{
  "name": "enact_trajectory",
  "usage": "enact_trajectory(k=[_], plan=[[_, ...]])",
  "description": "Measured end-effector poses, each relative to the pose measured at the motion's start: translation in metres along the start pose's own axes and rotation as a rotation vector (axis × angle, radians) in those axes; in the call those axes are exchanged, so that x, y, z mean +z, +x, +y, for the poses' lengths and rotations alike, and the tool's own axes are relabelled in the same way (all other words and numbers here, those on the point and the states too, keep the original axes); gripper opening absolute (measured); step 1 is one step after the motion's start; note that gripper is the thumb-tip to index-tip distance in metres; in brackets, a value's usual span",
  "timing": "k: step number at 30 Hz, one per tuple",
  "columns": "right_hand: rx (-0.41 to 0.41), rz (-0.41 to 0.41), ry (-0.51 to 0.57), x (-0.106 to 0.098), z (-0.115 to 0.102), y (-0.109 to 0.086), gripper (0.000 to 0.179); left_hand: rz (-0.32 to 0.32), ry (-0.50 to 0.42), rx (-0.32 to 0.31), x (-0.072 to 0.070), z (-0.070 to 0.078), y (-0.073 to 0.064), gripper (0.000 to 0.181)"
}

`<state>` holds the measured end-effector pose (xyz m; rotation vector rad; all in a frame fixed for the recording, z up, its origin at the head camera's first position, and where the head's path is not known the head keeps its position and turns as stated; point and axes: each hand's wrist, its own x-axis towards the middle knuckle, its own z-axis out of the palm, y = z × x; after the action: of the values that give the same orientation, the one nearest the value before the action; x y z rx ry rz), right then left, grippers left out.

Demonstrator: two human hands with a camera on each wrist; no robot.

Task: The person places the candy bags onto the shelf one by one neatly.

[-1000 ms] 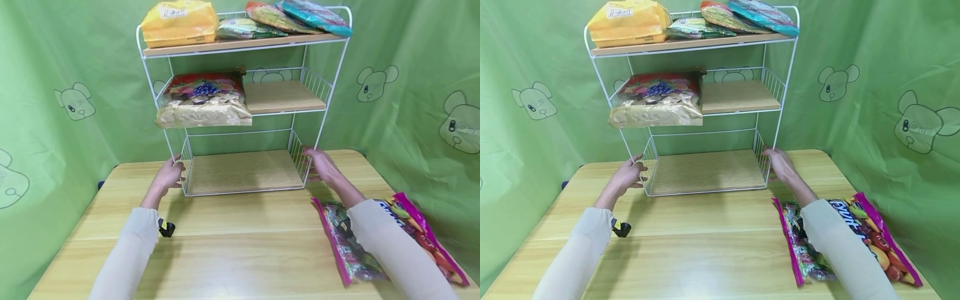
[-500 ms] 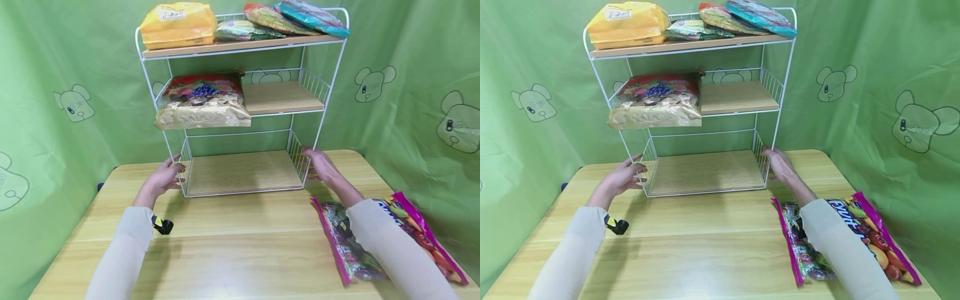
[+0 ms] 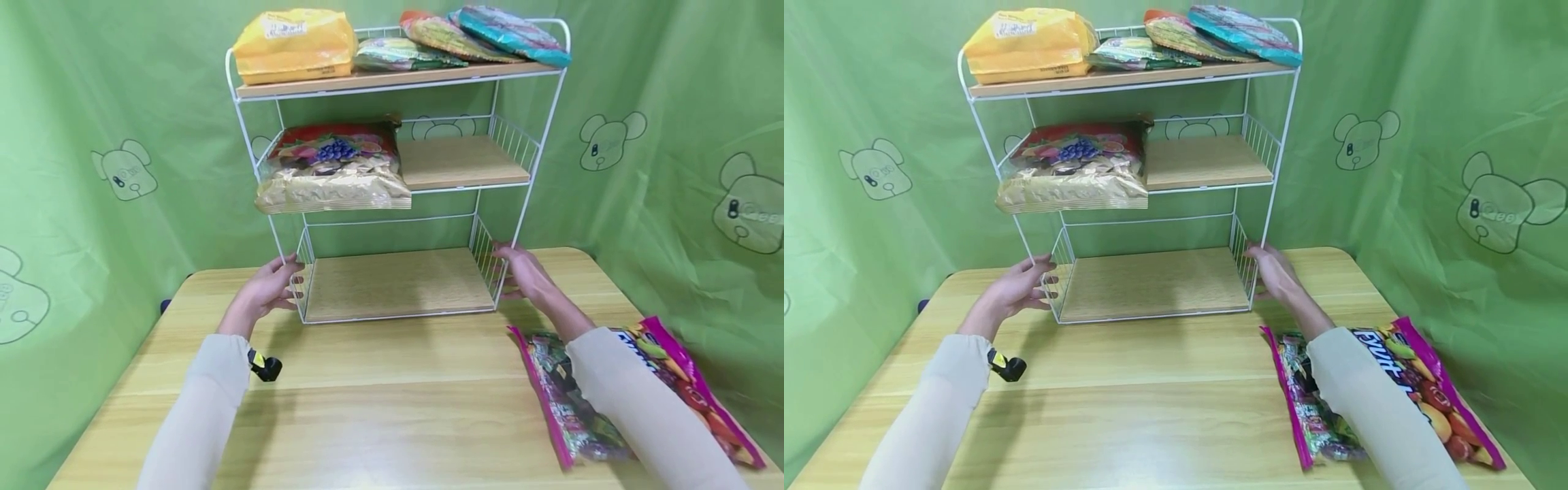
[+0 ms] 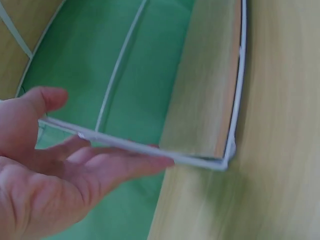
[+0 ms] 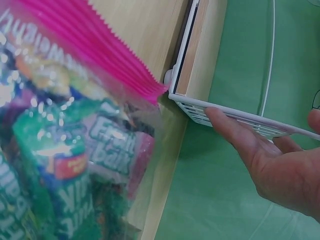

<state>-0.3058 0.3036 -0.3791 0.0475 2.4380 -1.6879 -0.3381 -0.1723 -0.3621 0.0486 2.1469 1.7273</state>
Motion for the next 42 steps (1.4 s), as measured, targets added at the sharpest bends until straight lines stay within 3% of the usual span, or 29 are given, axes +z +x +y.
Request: enact_trajectory(k=[15,23,26,35,42], plan=[[-0.003,0.005,0.006,0.001,0.002,0.000,0.065,0.076,0.019,0.013,0.000,-0.002,0.000,0.071],[-0.004,0.008,0.003,0.003,0.005,-0.001,0.066,-0.057,0.014,-0.028,-0.002,0.008,-0.003,0.070],[-0.002,0.009,0.005,0.003,0.004,-0.001,0.065,-0.077,-0.003,-0.028,-0.005,0.012,-0.003,0.067],[0.004,0.013,0.015,0.002,0.002,-0.001,0.065,-0.032,0.036,-0.008,-0.006,0.012,-0.005,0.069],[-0.002,0.009,0.016,0.002,0.002,-0.002,0.065,0.023,0.082,0.029,-0.008,0.009,-0.004,0.059]])
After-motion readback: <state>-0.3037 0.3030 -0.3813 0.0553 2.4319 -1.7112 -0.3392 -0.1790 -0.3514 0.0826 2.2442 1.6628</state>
